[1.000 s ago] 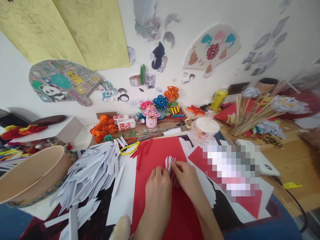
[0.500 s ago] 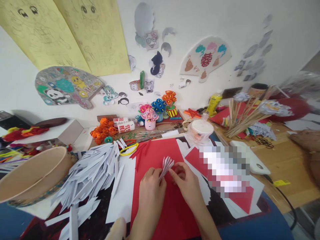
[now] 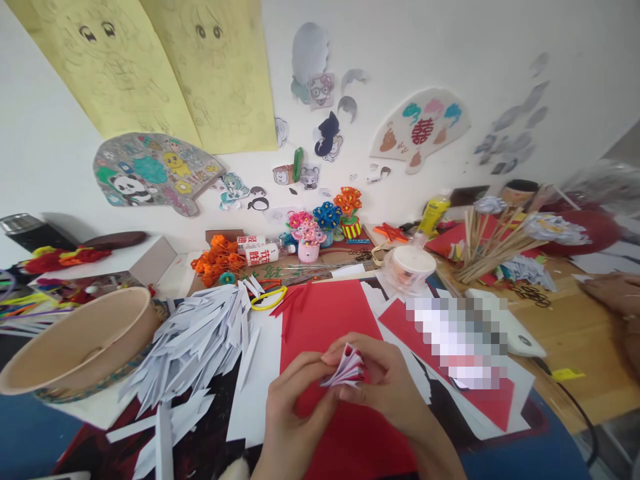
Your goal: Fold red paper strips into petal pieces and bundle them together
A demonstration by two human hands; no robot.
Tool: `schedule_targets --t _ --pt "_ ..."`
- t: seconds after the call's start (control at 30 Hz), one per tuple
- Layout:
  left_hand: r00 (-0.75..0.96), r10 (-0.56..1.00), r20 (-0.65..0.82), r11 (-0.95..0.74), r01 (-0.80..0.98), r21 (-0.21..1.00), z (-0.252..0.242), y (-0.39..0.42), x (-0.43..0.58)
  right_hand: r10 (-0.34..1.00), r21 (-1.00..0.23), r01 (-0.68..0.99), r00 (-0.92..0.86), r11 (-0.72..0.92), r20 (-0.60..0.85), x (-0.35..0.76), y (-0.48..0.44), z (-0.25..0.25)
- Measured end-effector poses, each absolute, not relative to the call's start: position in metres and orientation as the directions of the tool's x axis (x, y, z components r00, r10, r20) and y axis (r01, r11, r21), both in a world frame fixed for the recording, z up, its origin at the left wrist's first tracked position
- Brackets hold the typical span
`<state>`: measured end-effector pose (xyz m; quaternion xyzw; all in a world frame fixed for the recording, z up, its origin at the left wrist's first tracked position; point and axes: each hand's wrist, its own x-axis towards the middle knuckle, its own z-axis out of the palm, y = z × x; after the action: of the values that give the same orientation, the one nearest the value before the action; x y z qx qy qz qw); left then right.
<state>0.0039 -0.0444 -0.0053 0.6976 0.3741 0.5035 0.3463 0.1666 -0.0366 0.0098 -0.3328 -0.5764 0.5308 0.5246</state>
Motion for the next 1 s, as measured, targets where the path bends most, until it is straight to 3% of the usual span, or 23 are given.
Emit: schedule_targets --t 0.2,0.3,0.4,0.63,1.0 --pt "0.227 0.825 0.518 -0.565 0.323 0.759 0.003 -0.044 -0.009 0.871 -0.852 0.183 -0.154 0.490 0.467 0.164 -0.045 0.022" --pt "0.183 0.773 0.608 -0.613 0.464 0.640 0.015 -0.045 -0.018 0.793 -0.745 0.278 -0.145 0.606 0.591 0.163 -0.046 0.025" --pt "0.181 0.721 0.669 -0.662 0.465 0.588 0.031 -0.049 -0.025 0.735 -0.659 0.341 -0.183 0.670 0.653 0.163 -0.045 0.029" --pt "0.339 0.580 0.741 -0.800 0.411 0.438 0.059 -0.054 -0.027 0.650 -0.547 0.375 -0.249 0.748 0.718 0.161 -0.046 0.037" --pt "0.396 0.541 0.742 -0.787 0.549 0.281 0.067 -0.068 -0.033 0.617 -0.515 0.353 -0.314 0.781 0.721 0.160 -0.048 0.036"
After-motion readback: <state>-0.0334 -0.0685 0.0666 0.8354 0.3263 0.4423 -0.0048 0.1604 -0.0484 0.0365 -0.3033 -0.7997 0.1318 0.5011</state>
